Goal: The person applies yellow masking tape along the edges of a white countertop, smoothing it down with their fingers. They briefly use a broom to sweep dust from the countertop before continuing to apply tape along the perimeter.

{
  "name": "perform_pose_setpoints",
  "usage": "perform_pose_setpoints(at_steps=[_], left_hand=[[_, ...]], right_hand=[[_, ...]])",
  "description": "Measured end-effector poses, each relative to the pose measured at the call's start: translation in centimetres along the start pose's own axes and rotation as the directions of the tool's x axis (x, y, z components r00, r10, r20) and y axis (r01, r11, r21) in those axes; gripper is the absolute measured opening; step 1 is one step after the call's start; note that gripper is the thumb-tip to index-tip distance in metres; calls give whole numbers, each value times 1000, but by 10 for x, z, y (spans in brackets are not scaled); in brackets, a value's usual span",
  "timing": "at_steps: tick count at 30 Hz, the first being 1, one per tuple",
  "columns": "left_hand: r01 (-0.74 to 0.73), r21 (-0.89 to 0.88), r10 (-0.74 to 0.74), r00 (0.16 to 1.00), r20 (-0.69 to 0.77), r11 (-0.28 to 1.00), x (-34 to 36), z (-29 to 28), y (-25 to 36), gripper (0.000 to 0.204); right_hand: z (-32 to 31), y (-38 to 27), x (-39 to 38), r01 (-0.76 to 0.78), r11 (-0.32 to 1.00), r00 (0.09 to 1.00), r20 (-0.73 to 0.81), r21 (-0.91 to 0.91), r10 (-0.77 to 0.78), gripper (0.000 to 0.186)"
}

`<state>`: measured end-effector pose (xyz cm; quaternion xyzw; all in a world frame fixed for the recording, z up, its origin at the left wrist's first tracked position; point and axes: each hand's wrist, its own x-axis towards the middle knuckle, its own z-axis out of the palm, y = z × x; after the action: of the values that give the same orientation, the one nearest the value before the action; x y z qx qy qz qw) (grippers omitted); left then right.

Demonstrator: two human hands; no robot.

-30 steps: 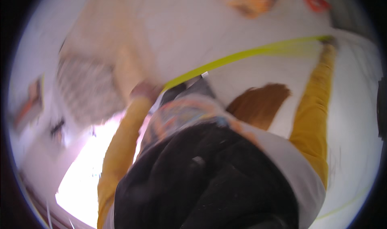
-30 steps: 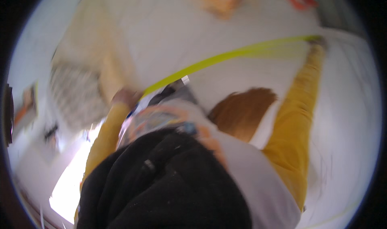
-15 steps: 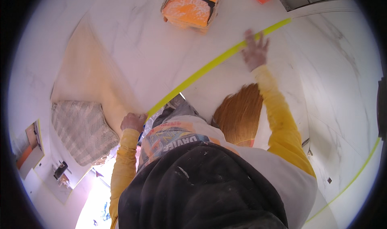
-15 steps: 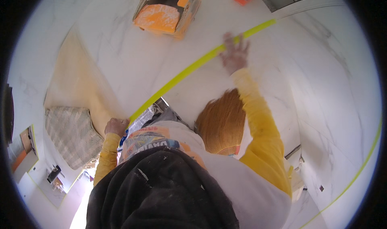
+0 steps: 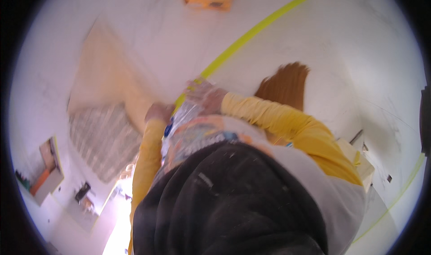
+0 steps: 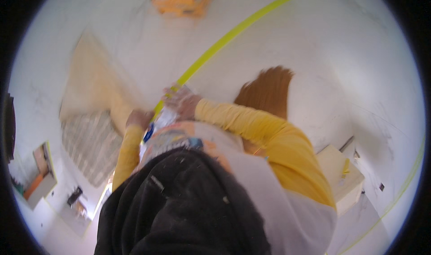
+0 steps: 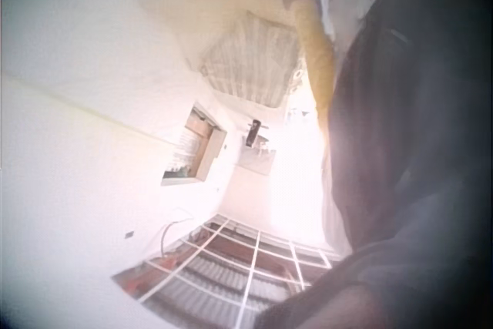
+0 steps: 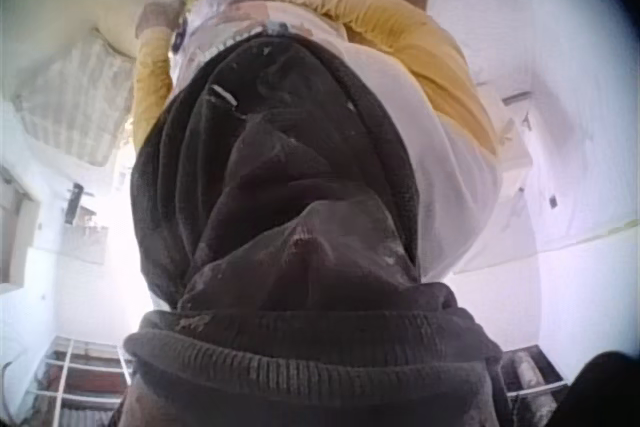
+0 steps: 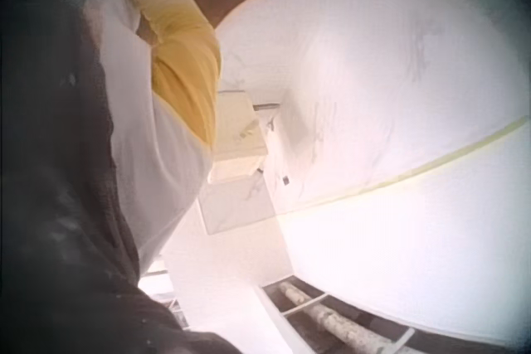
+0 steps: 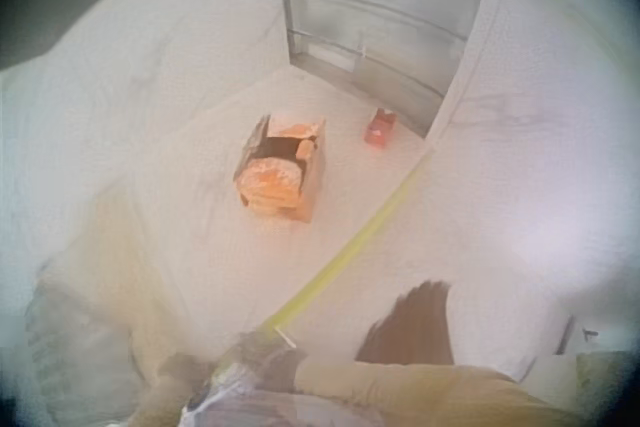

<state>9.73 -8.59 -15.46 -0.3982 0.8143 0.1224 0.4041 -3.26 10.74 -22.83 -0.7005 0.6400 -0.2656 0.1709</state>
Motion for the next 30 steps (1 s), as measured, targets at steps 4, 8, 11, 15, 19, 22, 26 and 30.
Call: perform_pose_setpoints(at_steps=[4, 8, 11, 15, 19, 22, 26, 30], left_hand=[[17, -154, -29, 997, -78, 988, -5, -9, 6, 51], [58, -234, -91, 987, -130, 970, -15, -5, -2, 45], [-24, -278, -33, 980, -197, 960, -23, 5, -9, 48], [-165, -312, 103, 973, -206, 936, -32, 26, 18, 35], [-90, -271, -15, 932, -362, 958, 69, 64, 54, 22], [-45, -296, -98, 887, -450, 954, 131, 83, 58, 20], [-119, -494, -148, 872, -467, 861, 74, 66, 54, 25], [53, -513, -300, 861, -411, 857, 92, 72, 54, 19]], right_hand=[[17, -3, -11, 16, 996, 994, -107, 85, -6, 23], [-23, -29, 24, -328, 945, 882, -357, 6, 308, 18], [-22, -38, 59, -404, 914, 905, -163, -38, 393, 24], [17, -11, 89, -417, 905, 893, 143, -87, 426, 47], [17, 28, 83, -455, 874, 856, 187, -172, 482, 28], [-6, 22, 109, -417, 867, 806, 330, -274, 492, 35], [-40, -28, 113, -412, 848, 791, 332, -333, 514, 39], [-17, -4, 98, -217, 943, 912, 293, -254, 288, 46]])
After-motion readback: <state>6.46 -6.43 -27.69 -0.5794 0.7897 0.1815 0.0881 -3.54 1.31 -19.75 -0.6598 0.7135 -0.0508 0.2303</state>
